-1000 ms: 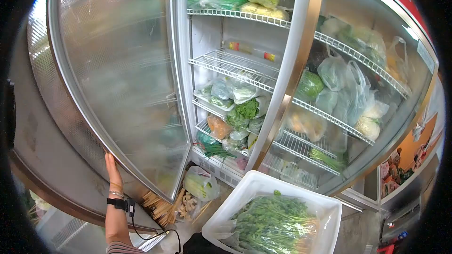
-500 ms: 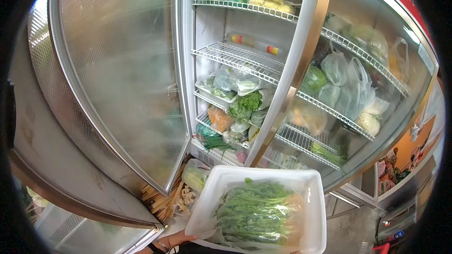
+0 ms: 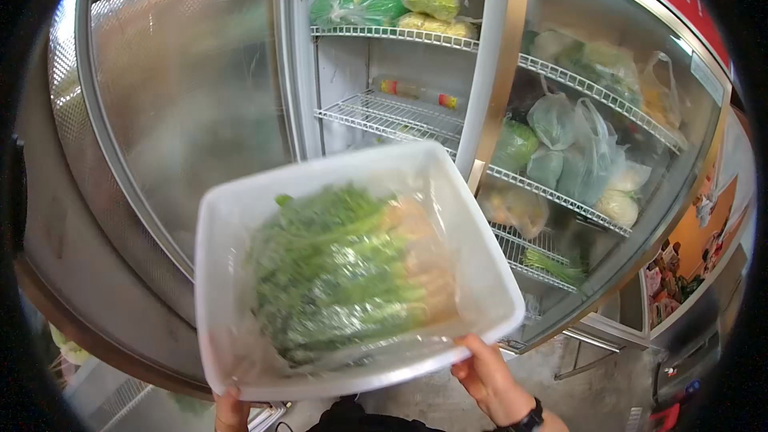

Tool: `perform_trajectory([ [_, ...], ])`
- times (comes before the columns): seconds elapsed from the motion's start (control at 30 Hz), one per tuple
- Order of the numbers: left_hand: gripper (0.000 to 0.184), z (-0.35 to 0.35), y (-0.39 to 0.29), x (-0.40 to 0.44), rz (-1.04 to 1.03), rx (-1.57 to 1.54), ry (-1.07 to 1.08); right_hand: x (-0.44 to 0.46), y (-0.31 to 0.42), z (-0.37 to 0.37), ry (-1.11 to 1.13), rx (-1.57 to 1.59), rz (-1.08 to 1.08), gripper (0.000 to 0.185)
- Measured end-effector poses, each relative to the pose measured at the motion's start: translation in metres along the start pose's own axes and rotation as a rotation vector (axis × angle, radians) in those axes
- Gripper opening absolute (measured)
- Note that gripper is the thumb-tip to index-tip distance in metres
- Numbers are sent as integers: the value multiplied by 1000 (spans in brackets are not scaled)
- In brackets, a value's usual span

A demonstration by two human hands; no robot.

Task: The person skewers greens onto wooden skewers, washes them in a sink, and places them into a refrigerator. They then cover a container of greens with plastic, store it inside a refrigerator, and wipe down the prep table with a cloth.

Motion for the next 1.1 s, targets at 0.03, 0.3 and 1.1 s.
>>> perform_trajectory([
  [0.03, 76, -7, -6, 17, -53, -100, -113, 12, 8, -14, -7, 6, 11, 29],
  [0.3, 67, -46, -45, 195, -262, -195, -52, 89, 54, -108, 128, 142, 135, 29],
  [1.1, 59, -216, -41, 593, -249, -189, 118, 201, 144, -255, 139, 180, 711, 29],
])
Point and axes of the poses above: each hand's wrist, its own x-axis towards the middle knuckle, its own z-axis out of the back of the hand, y = z × x, the point moved 6 cm from there along x, towards the middle knuckle, and after that the axes turned 1 degree about -x, right-handed, at the moved point
